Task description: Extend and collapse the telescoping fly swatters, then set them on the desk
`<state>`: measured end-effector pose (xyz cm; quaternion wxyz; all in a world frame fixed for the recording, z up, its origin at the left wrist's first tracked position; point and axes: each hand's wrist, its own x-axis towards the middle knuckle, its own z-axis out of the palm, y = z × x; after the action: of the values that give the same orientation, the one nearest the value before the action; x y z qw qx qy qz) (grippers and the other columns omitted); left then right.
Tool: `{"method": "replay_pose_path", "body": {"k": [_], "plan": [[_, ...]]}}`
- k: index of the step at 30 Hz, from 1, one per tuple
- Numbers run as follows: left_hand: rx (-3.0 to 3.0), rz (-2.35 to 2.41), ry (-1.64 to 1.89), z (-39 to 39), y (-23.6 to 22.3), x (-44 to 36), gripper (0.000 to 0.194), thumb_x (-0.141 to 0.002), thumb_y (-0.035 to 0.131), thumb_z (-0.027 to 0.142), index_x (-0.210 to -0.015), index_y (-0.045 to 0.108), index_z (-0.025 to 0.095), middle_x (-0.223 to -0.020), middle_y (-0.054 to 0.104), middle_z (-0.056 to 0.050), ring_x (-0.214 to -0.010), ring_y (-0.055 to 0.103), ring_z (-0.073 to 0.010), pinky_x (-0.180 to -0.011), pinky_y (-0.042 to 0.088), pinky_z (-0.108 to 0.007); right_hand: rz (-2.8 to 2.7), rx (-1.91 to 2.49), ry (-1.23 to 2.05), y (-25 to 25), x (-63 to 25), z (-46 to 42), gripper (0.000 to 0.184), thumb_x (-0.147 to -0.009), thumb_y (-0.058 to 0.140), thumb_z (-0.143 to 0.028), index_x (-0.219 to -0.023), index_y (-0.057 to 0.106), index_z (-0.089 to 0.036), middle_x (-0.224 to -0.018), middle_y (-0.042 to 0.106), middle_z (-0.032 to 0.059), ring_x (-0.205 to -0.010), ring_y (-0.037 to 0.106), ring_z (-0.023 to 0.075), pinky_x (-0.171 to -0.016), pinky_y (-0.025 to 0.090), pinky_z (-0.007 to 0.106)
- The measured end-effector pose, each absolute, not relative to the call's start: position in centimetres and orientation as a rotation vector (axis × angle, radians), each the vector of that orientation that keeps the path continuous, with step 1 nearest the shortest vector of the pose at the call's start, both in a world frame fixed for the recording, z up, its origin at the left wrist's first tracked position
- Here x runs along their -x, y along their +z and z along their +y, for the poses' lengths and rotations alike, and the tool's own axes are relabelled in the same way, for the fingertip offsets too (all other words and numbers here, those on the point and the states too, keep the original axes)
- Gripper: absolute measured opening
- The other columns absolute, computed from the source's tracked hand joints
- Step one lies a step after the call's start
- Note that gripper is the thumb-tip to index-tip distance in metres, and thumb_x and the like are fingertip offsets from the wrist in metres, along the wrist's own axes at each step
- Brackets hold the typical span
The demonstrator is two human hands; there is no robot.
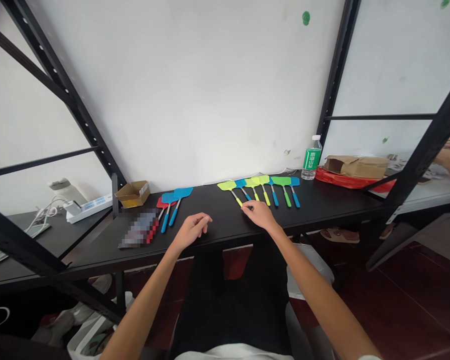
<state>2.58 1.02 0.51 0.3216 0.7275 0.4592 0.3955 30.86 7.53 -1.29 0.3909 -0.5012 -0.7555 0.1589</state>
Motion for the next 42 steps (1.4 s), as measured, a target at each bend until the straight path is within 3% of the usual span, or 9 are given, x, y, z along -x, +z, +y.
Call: {"method": "replay_pose_path", "body": {"k": [9, 13, 17, 20, 22, 27, 32, 37, 42], "plan": [[-1.931, 1.224, 1.021, 1.1, 0.5, -2.7, 0.038, -0.094, 0.044, 0.048, -0.092, 0.066, 0.018, -0.063, 0.056, 0.001, -0.05, 0.047, -0.0115, -0.053, 0.038, -0.023, -1.902, 1.249, 0.38, -1.0, -30.8, 7.1, 0.026, -0.089, 0.054, -0.04, -0.091, 0.076, -0.025, -0.108, 0.075, 0.0036, -0.067, 0.064, 0.0178, -0.064, 0.047, 0.03], [-2.014, 1.425, 1.105, 1.2, 0.2, -2.6, 0.034, -0.093, 0.045, 0.044, -0.087, 0.068, 0.02, -0.069, 0.061, -0.002, -0.062, 0.056, -0.0168, -0.063, 0.042, -0.027, -1.92, 1.261, 0.395, -1.1, -30.8, 7.1, 0.026, -0.088, 0.055, -0.041, -0.093, 0.076, -0.026, -0.104, 0.076, 0.003, -0.07, 0.065, 0.0191, -0.066, 0.048, 0.03], [-2.054, 1.891, 1.267, 1.1, 0.0, -2.8, 0.024, -0.09, 0.049, 0.035, -0.088, 0.07, 0.023, -0.103, 0.069, -0.01, -0.101, 0.061, -0.0288, -0.088, 0.044, -0.039, -1.914, 1.272, 0.399, -1.2, -30.9, 7.4, 0.026, -0.088, 0.056, -0.041, -0.091, 0.077, -0.026, -0.102, 0.076, 0.003, -0.072, 0.066, 0.0204, -0.068, 0.049, 0.031], [-1.959, 2.185, 1.226, 0.9, -0.1, -3.1, 0.023, -0.086, 0.055, 0.033, -0.1, 0.071, 0.026, -0.138, 0.054, -0.013, -0.136, 0.039, -0.0393, -0.106, 0.031, -0.053, -1.914, 1.257, 0.405, -1.3, -30.9, 7.5, 0.026, -0.089, 0.056, -0.04, -0.091, 0.077, -0.026, -0.102, 0.076, 0.0027, -0.073, 0.067, 0.0205, -0.07, 0.05, 0.031], [-1.874, 2.292, 1.132, 1.0, -0.2, -3.2, 0.029, -0.084, 0.058, 0.035, -0.109, 0.069, 0.026, -0.149, 0.043, -0.015, -0.144, 0.024, -0.0439, -0.109, 0.023, -0.06, -1.909, 1.249, 0.411, -1.3, -30.9, 7.5, 0.025, -0.088, 0.056, -0.04, -0.091, 0.077, -0.026, -0.102, 0.077, 0.0026, -0.075, 0.067, 0.0208, -0.071, 0.05, 0.031], [-1.845, 2.336, 0.972, 1.5, -0.5, -3.0, 0.037, -0.083, 0.059, 0.04, -0.117, 0.066, 0.026, -0.152, 0.039, -0.016, -0.144, 0.021, -0.0507, -0.108, 0.017, -0.066, -1.92, 1.251, 0.427, -1.2, -30.9, 7.4, 0.027, -0.089, 0.055, -0.04, -0.092, 0.077, -0.026, -0.1, 0.077, 0.0029, -0.075, 0.067, 0.0212, -0.068, 0.049, 0.031], [-1.885, 2.332, 1.008, 1.3, -0.5, -3.1, 0.032, -0.083, 0.058, 0.039, -0.111, 0.068, 0.027, -0.141, 0.049, -0.017, -0.136, 0.035, -0.0443, -0.104, 0.025, -0.062, -1.928, 1.253, 0.418, -1.1, -30.9, 7.5, 0.027, -0.089, 0.055, -0.04, -0.093, 0.077, -0.026, -0.101, 0.077, 0.0033, -0.074, 0.066, 0.0213, -0.067, 0.049, 0.031], [-1.868, 2.328, 1.026, 1.1, -0.3, -3.3, 0.03, -0.082, 0.059, 0.037, -0.109, 0.068, 0.026, -0.143, 0.049, -0.016, -0.139, 0.029, -0.0456, -0.104, 0.023, -0.061, -1.924, 1.254, 0.424, -1.2, -31.0, 7.5, 0.027, -0.089, 0.055, -0.041, -0.093, 0.077, -0.026, -0.102, 0.076, 0.003, -0.075, 0.066, 0.0211, -0.067, 0.049, 0.031], [-2.002, 2.204, 1.005, 1.0, -0.1, -3.3, 0.022, -0.085, 0.055, 0.035, -0.099, 0.069, 0.025, -0.114, 0.067, -0.012, -0.114, 0.052, -0.0385, -0.098, 0.029, -0.055, -1.927, 1.265, 0.428, -1.2, -30.9, 7.4, 0.028, -0.089, 0.055, -0.042, -0.094, 0.077, -0.026, -0.102, 0.076, 0.0031, -0.075, 0.066, 0.0214, -0.067, 0.048, 0.031]]}}
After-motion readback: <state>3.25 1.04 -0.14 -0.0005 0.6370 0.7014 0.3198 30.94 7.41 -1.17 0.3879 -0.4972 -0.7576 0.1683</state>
